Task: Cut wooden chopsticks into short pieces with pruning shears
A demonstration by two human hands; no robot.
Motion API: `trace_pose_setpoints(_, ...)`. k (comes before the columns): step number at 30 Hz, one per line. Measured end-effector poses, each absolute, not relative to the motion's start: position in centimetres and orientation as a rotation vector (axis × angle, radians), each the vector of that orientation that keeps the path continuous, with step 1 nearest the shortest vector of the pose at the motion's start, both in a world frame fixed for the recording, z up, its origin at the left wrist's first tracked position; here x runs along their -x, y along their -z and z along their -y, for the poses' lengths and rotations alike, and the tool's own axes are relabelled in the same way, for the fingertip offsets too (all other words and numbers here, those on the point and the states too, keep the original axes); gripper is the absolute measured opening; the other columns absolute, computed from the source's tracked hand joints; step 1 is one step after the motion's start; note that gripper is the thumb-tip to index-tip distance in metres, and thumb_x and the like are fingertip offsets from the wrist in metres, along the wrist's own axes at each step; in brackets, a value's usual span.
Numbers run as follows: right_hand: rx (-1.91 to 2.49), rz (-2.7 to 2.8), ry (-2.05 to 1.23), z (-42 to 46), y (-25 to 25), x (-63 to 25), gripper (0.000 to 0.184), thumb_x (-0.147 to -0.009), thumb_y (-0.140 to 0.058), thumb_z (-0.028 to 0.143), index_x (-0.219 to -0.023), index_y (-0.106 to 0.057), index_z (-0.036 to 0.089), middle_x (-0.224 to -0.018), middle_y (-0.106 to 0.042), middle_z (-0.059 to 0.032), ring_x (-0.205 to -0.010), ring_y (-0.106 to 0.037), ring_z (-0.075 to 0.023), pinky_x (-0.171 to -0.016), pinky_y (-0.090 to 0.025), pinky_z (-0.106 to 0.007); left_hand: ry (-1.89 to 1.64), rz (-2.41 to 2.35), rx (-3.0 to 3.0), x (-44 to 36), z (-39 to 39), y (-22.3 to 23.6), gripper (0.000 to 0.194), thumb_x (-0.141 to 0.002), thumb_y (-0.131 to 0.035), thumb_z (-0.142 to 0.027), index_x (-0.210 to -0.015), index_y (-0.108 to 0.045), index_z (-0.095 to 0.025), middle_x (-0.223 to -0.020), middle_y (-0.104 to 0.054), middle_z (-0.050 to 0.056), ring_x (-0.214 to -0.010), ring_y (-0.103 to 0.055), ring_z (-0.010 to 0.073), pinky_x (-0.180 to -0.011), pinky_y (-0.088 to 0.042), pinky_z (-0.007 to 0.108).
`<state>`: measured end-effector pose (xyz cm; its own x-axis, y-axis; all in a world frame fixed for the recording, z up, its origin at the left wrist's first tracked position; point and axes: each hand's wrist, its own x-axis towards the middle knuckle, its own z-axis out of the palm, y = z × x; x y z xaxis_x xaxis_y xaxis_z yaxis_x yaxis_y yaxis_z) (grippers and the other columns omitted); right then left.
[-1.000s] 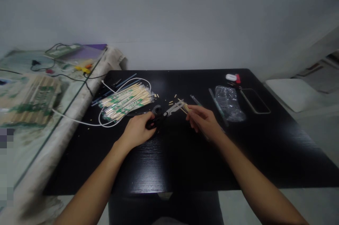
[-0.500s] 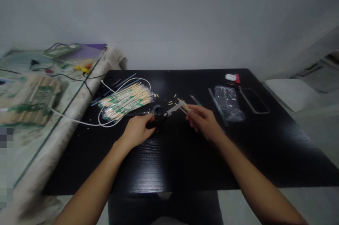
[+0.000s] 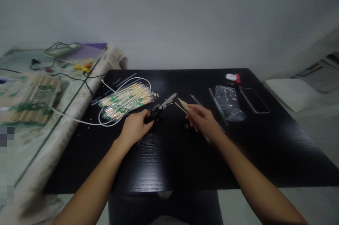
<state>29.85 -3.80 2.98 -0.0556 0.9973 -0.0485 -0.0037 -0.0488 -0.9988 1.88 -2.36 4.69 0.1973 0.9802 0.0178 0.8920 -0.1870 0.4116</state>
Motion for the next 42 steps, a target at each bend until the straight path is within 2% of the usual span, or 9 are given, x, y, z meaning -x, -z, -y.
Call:
trace_pose_setpoints(5,1.306,1.239,-1.305,3.5,-2.5,-29.7,0.042,-0.088,-0.067,0.044,-0.12,-0.066,0.018,-0.079,-0.066,-0.0013,-0.053,-0.053,-0.0105,-0.037,-0.035,-0.02,-0.469,-1.921,-2.143,-1.4,1.8,-4.0,0.028,-0.091,-0.063,-0.048,-0.099,-0.069,-0.021,-0.088,-0.076,0.007,-0.078,-0.07,0.0262,-0.068,-0.044,0.032)
trace_pose_setpoints(10,1.329,1.605,-1.223,3.6,-2.7,-30.1,0.035,-0.083,-0.073,0.042,-0.109,-0.071,0.017,-0.08,-0.067,-0.0005,-0.063,-0.055,-0.0118,-0.056,-0.041,-0.025,-0.535,-2.034,-2.165,-0.6,1.2,-2.9,0.03,-0.093,-0.059,-0.038,-0.112,-0.068,-0.016,-0.109,-0.076,0.014,-0.097,-0.071,0.033,-0.083,-0.052,0.041)
trace_pose_setpoints(15,1.336,2.214,-1.173,4.2,-3.3,-29.7,0.022,-0.08,-0.082,0.031,-0.097,-0.076,0.019,-0.082,-0.069,-0.0001,-0.072,-0.061,-0.0145,-0.069,-0.043,-0.026,-0.672,-2.065,-2.174,0.0,0.7,-2.0,0.03,-0.094,-0.057,-0.034,-0.114,-0.066,-0.014,-0.111,-0.073,0.017,-0.102,-0.069,0.0342,-0.091,-0.053,0.045)
trace_pose_setpoints(22,1.354,2.342,-0.973,4.3,-3.3,-29.4,0.012,-0.088,-0.075,0.028,-0.083,-0.074,0.018,-0.083,-0.07,-0.0028,-0.074,-0.062,-0.0159,-0.072,-0.042,-0.027,-0.784,-2.037,-2.176,0.1,0.2,-1.6,0.027,-0.093,-0.058,-0.033,-0.11,-0.065,-0.014,-0.108,-0.071,0.017,-0.102,-0.067,0.0336,-0.091,-0.053,0.046)
trace_pose_setpoints(28,1.774,1.841,-0.442,2.5,-3.4,-33.1,0.02,-0.093,-0.062,0.034,-0.091,-0.075,0.018,-0.087,-0.074,-0.0083,-0.079,-0.067,-0.0232,-0.077,-0.047,-0.033,-0.814,-2.013,-2.163,0.0,0.3,-1.6,0.024,-0.09,-0.06,-0.031,-0.108,-0.066,-0.015,-0.108,-0.072,0.016,-0.103,-0.067,0.0332,-0.092,-0.053,0.045)
trace_pose_setpoints(33,1.995,1.598,-0.174,1.3,-2.4,-35.6,0.044,-0.089,-0.061,0.031,-0.126,-0.067,0.009,-0.098,-0.075,-0.0188,-0.089,-0.069,-0.0337,-0.084,-0.05,-0.046,-0.814,-2.02,-2.144,-0.1,0.4,-1.9,0.023,-0.091,-0.06,-0.033,-0.106,-0.066,-0.017,-0.108,-0.073,0.014,-0.104,-0.068,0.0321,-0.093,-0.052,0.044)
trace_pose_setpoints(35,1.911,1.584,-0.136,1.3,-2.2,-35.6,0.047,-0.094,-0.055,0.037,-0.13,-0.064,0.008,-0.104,-0.074,-0.0216,-0.094,-0.068,-0.0351,-0.088,-0.049,-0.049,-0.812,-2.016,-2.137,-0.1,0.4,-2.0,0.023,-0.091,-0.06,-0.033,-0.106,-0.066,-0.017,-0.108,-0.073,0.014,-0.104,-0.068,0.0319,-0.094,-0.052,0.044)
trace_pose_setpoints(38,1.712,1.55,-0.114,1.7,-2.7,-34.8,0.041,-0.103,-0.04,0.039,-0.12,-0.068,0.014,-0.102,-0.074,-0.017,-0.093,-0.068,-0.0294,-0.089,-0.05,-0.045,-0.809,-2.027,-2.117,-0.1,0.4,-2.0,0.023,-0.09,-0.061,-0.032,-0.107,-0.066,-0.017,-0.109,-0.073,0.015,-0.105,-0.067,0.0325,-0.094,-0.052,0.045)
trace_pose_setpoints(42,1.479,1.379,-0.278,2.7,-3.8,-33.3,0.038,-0.106,-0.037,0.046,-0.115,-0.064,0.021,-0.079,-0.068,-0.0046,-0.063,-0.06,-0.0172,-0.067,-0.049,-0.032,-0.814,-2.038,-2.111,-0.2,0.3,-1.9,0.023,-0.091,-0.06,-0.032,-0.107,-0.066,-0.017,-0.109,-0.072,0.015,-0.105,-0.067,0.0324,-0.094,-0.052,0.045)
